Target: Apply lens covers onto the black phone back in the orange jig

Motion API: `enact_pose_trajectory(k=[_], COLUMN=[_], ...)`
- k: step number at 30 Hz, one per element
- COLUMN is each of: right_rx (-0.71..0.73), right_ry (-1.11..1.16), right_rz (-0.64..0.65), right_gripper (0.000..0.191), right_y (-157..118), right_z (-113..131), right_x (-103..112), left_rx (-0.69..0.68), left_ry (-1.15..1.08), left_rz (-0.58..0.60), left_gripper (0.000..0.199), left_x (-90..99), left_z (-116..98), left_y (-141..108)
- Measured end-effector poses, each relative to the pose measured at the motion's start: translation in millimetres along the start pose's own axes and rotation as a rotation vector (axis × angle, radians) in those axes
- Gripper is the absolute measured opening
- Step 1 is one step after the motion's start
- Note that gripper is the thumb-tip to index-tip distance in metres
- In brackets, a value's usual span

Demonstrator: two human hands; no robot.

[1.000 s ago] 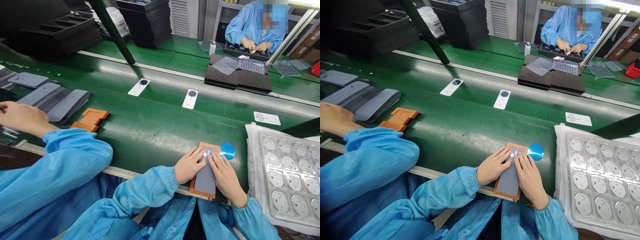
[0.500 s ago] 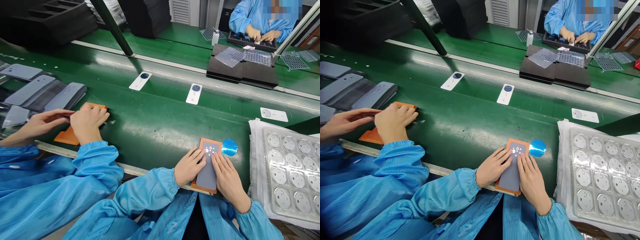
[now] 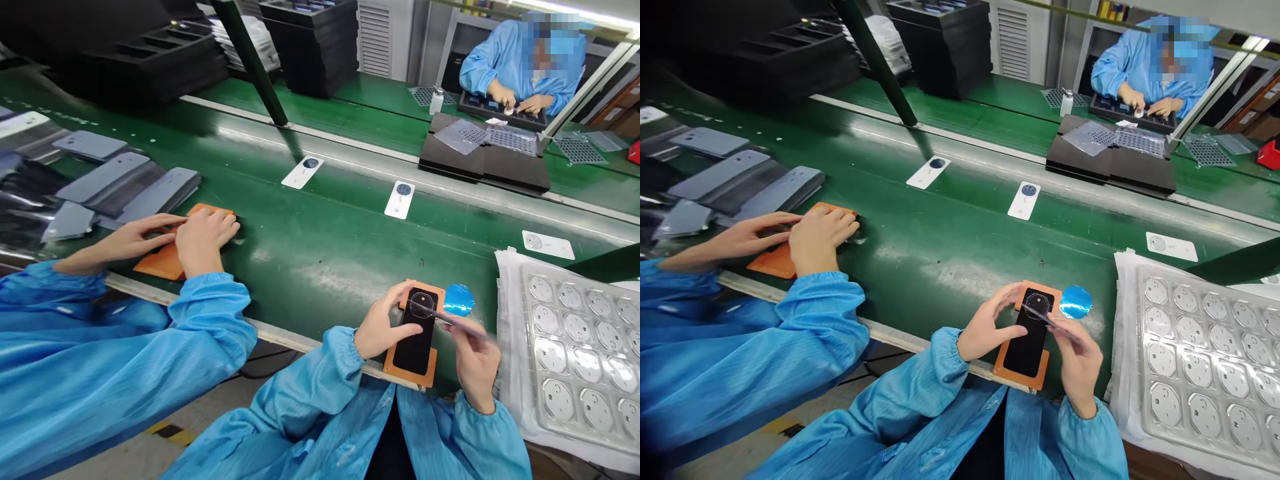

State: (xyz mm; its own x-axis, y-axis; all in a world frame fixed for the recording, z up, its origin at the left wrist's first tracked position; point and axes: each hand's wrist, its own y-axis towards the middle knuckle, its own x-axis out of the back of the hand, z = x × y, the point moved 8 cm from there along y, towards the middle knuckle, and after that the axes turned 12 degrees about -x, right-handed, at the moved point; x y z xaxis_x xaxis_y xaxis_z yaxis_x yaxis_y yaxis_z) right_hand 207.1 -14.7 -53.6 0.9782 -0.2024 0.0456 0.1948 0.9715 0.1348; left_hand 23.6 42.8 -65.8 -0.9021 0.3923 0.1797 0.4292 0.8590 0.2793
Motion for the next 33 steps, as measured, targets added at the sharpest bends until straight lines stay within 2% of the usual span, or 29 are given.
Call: enact_pose_trajectory(k=[2, 4, 6, 9, 14, 18, 20, 22, 24, 26, 29, 31, 33], right_rx=[-0.286, -0.522, -0.666, -0.724, -0.773, -0.744, -0.681, -0.602, -0.504, -0.423, -0.375, -0.35, -0.316], right_ry=[0.518, 0.912, 1.133, 1.249, 1.262, 1.287, 1.256, 1.122, 0.898, 0.653, 0.407, 0.363, 0.42], right_rz=[-0.089, -0.085, -0.077, -0.101, -0.089, -0.064, -0.055, -0.063, -0.122, -0.205, -0.292, -0.314, -0.305], right_gripper=[0.014, 0.006, 0.007, 0.011, 0.014, 0.014, 0.014, 0.012, 0.014, 0.022, 0.033, 0.034, 0.038], right_y=[6.3, 8.4, 8.9, 9.2, 5.1, 7.7, 11.5, 13.8, 12.8, 9.8, 17.5, 43.7, 88.7], right_z=[-16.9, -30.0, -36.2, -39.7, -41.1, -36.7, -33.0, -30.9, -31.4, -34.0, -37.3, -30.8, -16.9], right_x=[1.1, -14.5, -28.0, -33.1, -35.5, -37.3, -34.3, -27.8, -18.5, -12.4, -16.9, -24.1, -28.6], left_rx=[-0.008, -0.085, -0.208, -0.4, -0.592, -0.63, -0.622, -0.578, -0.466, -0.295, -0.069, -0.015, -0.024], left_ry=[-0.181, -0.182, -0.064, 0.065, 0.183, 0.316, 0.408, 0.475, 0.428, 0.283, 0.08, -0.032, -0.13], left_rz=[-0.076, -0.119, -0.185, -0.247, -0.261, -0.274, -0.235, -0.138, -0.066, -0.075, -0.16, -0.188, -0.186], left_gripper=[0.062, 0.038, 0.02, 0.014, 0.013, 0.008, 0.01, 0.016, 0.019, 0.019, 0.021, 0.026, 0.031], left_x=[-13.1, -23.0, -24.6, -23.0, -22.1, -20.9, -20.8, -22.3, -20.3, -14.4, -6.5, -1.0, 8.9], left_z=[-18.5, -39.8, -59.7, -80.6, -95.4, -100.2, -98.4, -90.0, -73.3, -50.6, -18.1, -5.9, -1.0], left_y=[7.8, 15.5, 19.9, 19.7, 15.2, 14.8, 16.3, 18.5, 19.1, 18.0, 21.6, 38.7, 70.9])
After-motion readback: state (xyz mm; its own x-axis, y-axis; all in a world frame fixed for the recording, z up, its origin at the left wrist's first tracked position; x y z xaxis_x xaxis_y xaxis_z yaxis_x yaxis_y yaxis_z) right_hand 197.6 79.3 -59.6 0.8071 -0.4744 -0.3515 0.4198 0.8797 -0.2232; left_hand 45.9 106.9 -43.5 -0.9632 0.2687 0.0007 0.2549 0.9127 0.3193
